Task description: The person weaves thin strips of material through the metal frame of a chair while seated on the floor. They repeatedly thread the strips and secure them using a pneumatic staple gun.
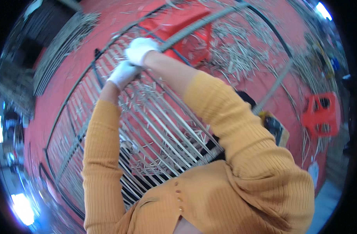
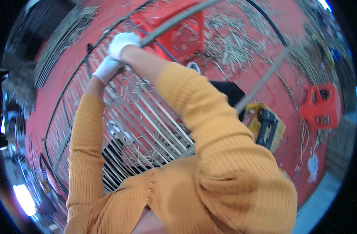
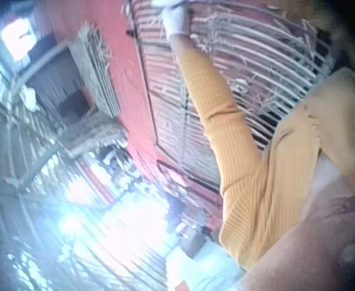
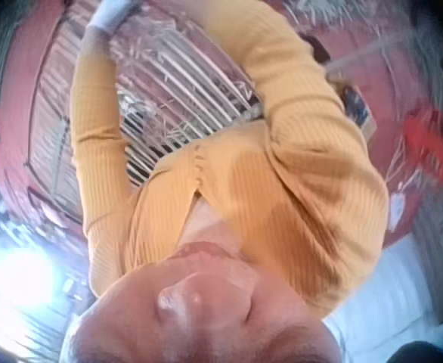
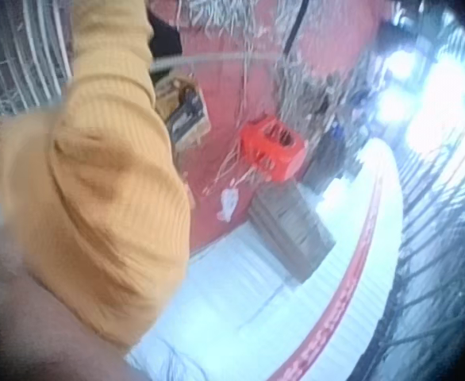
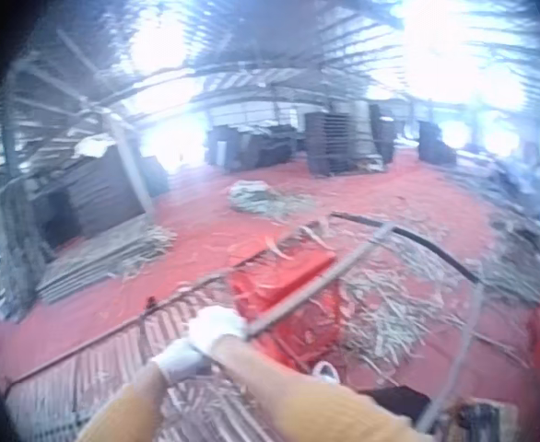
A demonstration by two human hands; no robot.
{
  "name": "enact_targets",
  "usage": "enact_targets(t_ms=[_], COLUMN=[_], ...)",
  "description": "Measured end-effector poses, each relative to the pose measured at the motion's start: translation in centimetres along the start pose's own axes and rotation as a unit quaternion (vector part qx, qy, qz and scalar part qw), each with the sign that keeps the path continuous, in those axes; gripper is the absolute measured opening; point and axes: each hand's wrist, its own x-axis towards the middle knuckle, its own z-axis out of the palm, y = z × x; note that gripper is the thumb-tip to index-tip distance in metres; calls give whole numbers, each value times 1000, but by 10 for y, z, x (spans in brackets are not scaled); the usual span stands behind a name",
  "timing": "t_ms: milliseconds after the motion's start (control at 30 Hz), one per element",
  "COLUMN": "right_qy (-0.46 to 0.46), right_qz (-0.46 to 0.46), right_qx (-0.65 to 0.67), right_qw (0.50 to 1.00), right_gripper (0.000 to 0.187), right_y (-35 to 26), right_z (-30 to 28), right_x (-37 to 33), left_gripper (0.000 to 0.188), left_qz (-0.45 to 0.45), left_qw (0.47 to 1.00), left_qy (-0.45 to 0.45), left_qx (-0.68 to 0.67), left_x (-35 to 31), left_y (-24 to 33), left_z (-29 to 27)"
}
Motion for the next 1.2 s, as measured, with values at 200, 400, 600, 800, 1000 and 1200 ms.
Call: enact_targets(t_ms=[200,400,600,800,1000,1200], right_qy=[513,247,191,313,136,-141], right_qz=[-108,550,616,531,240,52], right_qx=[94,-118,15,410,515,433], right_qw=[847,789,764,672,812,889], right_gripper=[34,47,71,10,13,12], right_y=[132,312,386,344,182,85], right_z=[35,108,190,43,-94,-90], right_x=[-164,-400,-477,-456,-304,-115], left_gripper=[31,33,34,37,38,38], left_qz=[-69,36,77,57,19,16], left_qw=[997,985,985,983,985,979], left_qy=[33,151,150,165,161,173], left_qx=[20,-71,43,53,64,107], left_x=[-2,-5,-3,0,1,-4], left_y=[16,9,6,9,9,15], left_z=[8,13,3,6,9,8])
